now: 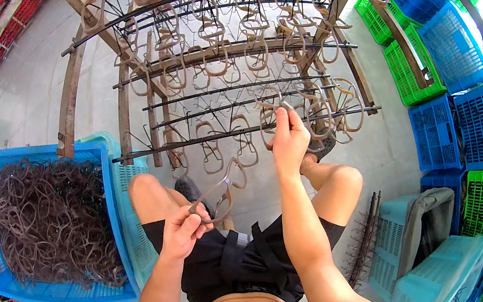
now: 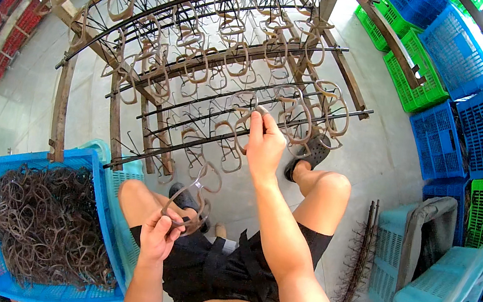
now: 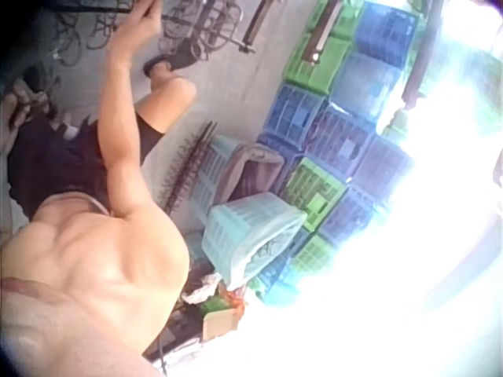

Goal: The person sits on the floor and repeatedly picks up dark wire pieces from a blue basket, then threads and twists them onto a metal rack to form hooks. The person handles the wires by hand and places the finished hooks onto the rack.

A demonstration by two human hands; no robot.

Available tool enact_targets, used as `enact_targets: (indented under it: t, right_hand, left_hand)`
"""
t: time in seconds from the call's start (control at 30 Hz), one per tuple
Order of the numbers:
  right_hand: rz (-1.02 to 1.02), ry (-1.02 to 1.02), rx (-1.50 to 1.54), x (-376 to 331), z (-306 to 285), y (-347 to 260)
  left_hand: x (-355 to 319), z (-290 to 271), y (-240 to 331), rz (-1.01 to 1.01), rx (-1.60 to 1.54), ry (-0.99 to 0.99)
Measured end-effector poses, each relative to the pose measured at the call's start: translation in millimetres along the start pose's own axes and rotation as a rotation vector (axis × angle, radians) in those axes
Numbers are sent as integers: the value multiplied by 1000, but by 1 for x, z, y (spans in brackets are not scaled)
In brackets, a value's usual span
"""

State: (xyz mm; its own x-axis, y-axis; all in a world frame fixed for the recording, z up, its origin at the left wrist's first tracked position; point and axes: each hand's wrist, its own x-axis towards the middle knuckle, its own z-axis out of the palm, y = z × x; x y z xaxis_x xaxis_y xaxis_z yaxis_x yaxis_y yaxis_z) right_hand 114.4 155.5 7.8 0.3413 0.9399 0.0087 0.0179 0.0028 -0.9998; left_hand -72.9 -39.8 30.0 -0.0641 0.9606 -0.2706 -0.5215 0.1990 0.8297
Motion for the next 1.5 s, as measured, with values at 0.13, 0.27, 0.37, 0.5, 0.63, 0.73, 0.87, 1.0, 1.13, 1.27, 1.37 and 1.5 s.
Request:
enact_targets:
  t: [0.13, 0.27, 0.37, 0.5, 0.63, 0.73, 0.87, 1.0, 1.13, 1.27, 1.37, 1.5]
  right_hand:
    - [-475, 61, -642, -14, -10, -20]
    - [-763, -95, -634, -64, -25, -66]
    - [-450, -1100, -8, -62, -46, -43]
    - [-54, -1078, -52, -61, -43, -50]
    - [139, -271, 381, -59, 21, -15]
    - [95, -6, 264, -61, 57, -6]
    - [171, 55, 312, -60, 68, 0]
    - [227, 22, 439, -57, 69, -4]
    - [204, -29, 464, -50, 65, 1]
    - [221, -14, 356, -55, 74, -4]
    - [190, -9, 267, -67, 80, -8]
    - [-45, -38, 81, -71, 83, 13]
  left_hand:
    - [2, 3, 7, 11, -20, -34]
    - [7, -8, 10, 56, 19, -276]
    - [7, -12, 11, -79, -211, -293]
    - [11, 1, 25, -177, -386, 98]
    - [16, -12, 15, -17, 192, 227]
    - [9, -30, 11, 46, 421, 346]
    - [-5, -52, 28, -24, 497, 455]
    - [-8, -80, 22, 114, 788, 546]
    - [-6, -67, 35, -63, 1042, 517]
    - [-7, -86, 23, -27, 968, 415]
    - [-9, -91, 19, -10, 718, 404]
    - [-12, -77, 22, 13, 509, 387]
